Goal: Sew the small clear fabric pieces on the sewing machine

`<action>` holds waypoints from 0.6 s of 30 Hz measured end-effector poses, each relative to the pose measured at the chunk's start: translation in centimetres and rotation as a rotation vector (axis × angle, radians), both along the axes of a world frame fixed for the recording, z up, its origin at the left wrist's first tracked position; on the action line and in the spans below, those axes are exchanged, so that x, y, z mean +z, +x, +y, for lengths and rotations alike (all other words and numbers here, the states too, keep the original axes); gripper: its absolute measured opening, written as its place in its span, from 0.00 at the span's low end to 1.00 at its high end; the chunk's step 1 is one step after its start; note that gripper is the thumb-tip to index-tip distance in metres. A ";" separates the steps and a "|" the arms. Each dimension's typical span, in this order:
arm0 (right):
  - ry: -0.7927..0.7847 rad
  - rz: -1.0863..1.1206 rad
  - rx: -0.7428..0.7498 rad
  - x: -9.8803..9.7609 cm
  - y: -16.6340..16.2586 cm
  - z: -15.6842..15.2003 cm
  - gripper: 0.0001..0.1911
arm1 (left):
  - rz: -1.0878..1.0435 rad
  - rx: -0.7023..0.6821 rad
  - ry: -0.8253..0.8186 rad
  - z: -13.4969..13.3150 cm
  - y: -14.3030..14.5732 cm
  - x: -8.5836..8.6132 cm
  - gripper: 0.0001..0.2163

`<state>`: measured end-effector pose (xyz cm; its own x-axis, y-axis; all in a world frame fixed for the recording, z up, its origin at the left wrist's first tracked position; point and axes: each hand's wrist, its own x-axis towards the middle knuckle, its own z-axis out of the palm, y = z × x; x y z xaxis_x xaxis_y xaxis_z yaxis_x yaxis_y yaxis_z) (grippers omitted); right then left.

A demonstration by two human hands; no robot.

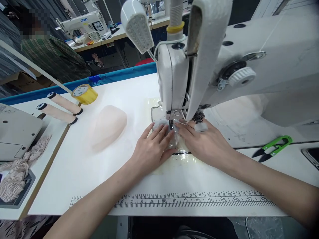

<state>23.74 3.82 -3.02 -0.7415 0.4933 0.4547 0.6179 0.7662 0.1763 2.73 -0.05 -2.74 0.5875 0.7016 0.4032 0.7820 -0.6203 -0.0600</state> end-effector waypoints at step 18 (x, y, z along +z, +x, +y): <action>-0.015 0.364 -0.091 -0.7 -0.5 1.1 0.20 | -0.139 0.125 -0.289 2.9 0.9 1.5 0.10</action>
<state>23.26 4.95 -3.72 -0.4852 0.5588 0.6726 0.7038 0.7060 -0.0789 3.64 2.80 -1.23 0.4430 0.8617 0.2472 0.8413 -0.4949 0.2173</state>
